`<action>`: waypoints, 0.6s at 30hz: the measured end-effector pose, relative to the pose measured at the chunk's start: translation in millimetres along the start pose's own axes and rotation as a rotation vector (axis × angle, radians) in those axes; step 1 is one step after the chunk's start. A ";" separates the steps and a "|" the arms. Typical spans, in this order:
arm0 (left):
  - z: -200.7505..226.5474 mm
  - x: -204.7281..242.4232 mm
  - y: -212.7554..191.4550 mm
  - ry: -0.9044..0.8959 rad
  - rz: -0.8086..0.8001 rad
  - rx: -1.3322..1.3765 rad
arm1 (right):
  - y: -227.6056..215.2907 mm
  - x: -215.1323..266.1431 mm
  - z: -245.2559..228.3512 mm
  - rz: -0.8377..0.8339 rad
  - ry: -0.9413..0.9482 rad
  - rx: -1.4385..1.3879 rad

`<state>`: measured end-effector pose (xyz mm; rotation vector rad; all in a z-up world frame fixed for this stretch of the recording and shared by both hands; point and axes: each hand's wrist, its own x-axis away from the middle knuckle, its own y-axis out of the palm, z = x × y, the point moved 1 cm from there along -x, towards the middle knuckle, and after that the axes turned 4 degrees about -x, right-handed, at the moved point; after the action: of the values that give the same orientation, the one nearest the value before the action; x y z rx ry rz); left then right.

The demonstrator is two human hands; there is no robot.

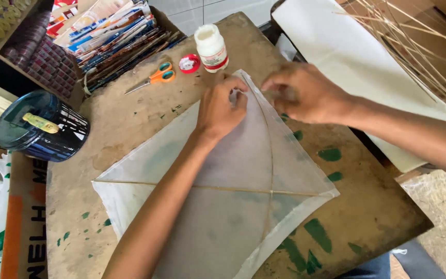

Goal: Applying glue to the edges of kite paper and folding them over the bamboo frame to secure the covering.

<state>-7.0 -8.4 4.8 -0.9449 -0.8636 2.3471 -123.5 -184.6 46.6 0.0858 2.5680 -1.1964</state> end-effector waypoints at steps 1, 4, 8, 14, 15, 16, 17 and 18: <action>0.5 2.0 2.4 -0.001 -0.008 0.004 | 1.6 6.5 -1.3 0.000 0.009 -0.002; 2.0 9.4 6.9 0.030 -0.063 -0.052 | 3.9 21.2 -7.4 -0.018 0.054 -0.021; 3.5 10.6 5.1 0.191 -0.049 -0.168 | 1.9 24.7 -9.3 -0.024 0.019 0.009; 4.9 18.2 5.0 0.260 -0.059 -0.233 | 12.8 24.3 7.8 0.015 -0.051 0.037; 5.7 17.7 5.3 0.256 -0.064 -0.251 | 13.6 23.5 11.7 0.008 -0.059 0.077; 5.8 18.3 5.4 0.259 -0.069 -0.248 | 13.9 24.3 12.4 0.010 -0.053 0.076; 6.0 18.9 5.0 0.263 -0.069 -0.253 | 13.6 24.5 12.5 0.015 -0.073 0.089; 6.0 19.6 4.3 0.267 -0.069 -0.257 | 13.5 24.5 12.2 0.021 -0.092 0.101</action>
<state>-25.1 -1.7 -3.4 -1.2762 -1.0835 2.0236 -141.3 -186.9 21.9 0.0772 2.4213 -1.2917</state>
